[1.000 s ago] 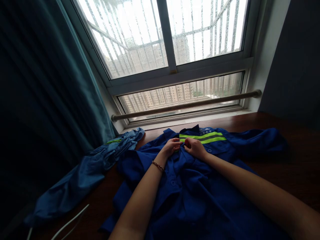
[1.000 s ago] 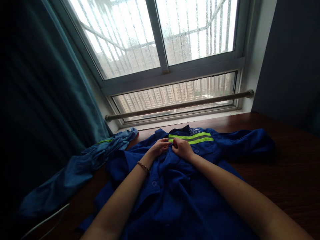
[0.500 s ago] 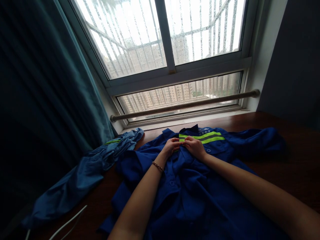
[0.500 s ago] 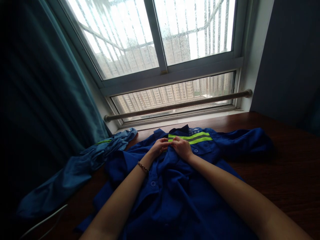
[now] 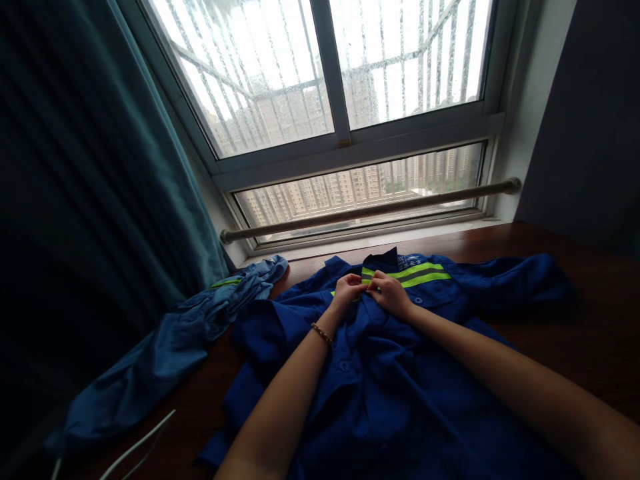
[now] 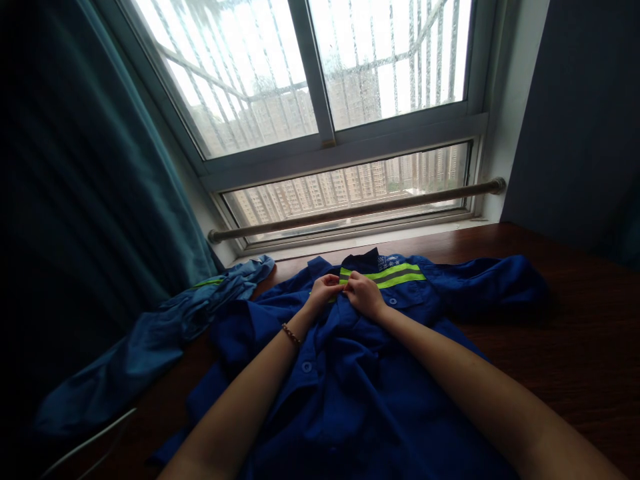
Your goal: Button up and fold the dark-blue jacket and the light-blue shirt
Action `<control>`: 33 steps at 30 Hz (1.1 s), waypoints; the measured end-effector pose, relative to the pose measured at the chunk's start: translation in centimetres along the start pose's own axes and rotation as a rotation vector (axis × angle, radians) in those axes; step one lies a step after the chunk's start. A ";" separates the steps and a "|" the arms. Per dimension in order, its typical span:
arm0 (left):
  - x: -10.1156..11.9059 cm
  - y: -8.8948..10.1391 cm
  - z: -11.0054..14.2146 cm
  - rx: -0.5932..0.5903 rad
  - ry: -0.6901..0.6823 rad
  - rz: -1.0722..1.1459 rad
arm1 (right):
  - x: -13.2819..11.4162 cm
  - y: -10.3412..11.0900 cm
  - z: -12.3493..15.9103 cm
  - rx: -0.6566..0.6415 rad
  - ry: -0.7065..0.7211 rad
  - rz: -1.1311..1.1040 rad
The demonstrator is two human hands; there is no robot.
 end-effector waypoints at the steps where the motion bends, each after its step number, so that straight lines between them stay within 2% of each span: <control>1: 0.0 -0.1 0.0 0.007 -0.033 -0.004 | 0.0 0.0 0.0 0.001 -0.008 -0.010; 11: 1.2 -0.6 0.9 0.077 -0.326 -0.217 | 0.7 -0.1 -0.4 0.009 -0.148 -0.063; 17: 1.8 -1.2 1.7 0.134 -0.487 -0.328 | 0.8 -0.1 -0.3 0.055 -0.136 -0.094; 19: 1.9 -1.4 1.9 0.136 -0.530 -0.353 | 0.9 -0.1 -0.3 0.084 -0.172 -0.109; 22: 2.0 -1.5 1.9 0.136 -0.564 -0.362 | 1.1 0.1 -0.3 0.171 -0.228 -0.147; 24: 2.1 -1.6 2.1 0.130 -0.576 -0.362 | 1.0 0.2 -0.2 0.211 -0.204 -0.151; 30: 3.2 -2.4 3.4 0.051 -0.682 -0.374 | 0.6 0.5 -0.1 0.197 -0.142 -0.059; 33: 3.8 -2.7 3.4 -0.003 -0.620 -0.334 | 0.6 0.5 -0.1 0.199 -0.133 -0.038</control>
Point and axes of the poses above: each hand's wrist, its own z-axis away from the middle knuckle, its own y-axis out of the back of the hand, x = y × z, the point moved 2 cm from there along -z, towards the middle knuckle, and after that the axes turned 9 degrees about x, right-handed, at the moved point
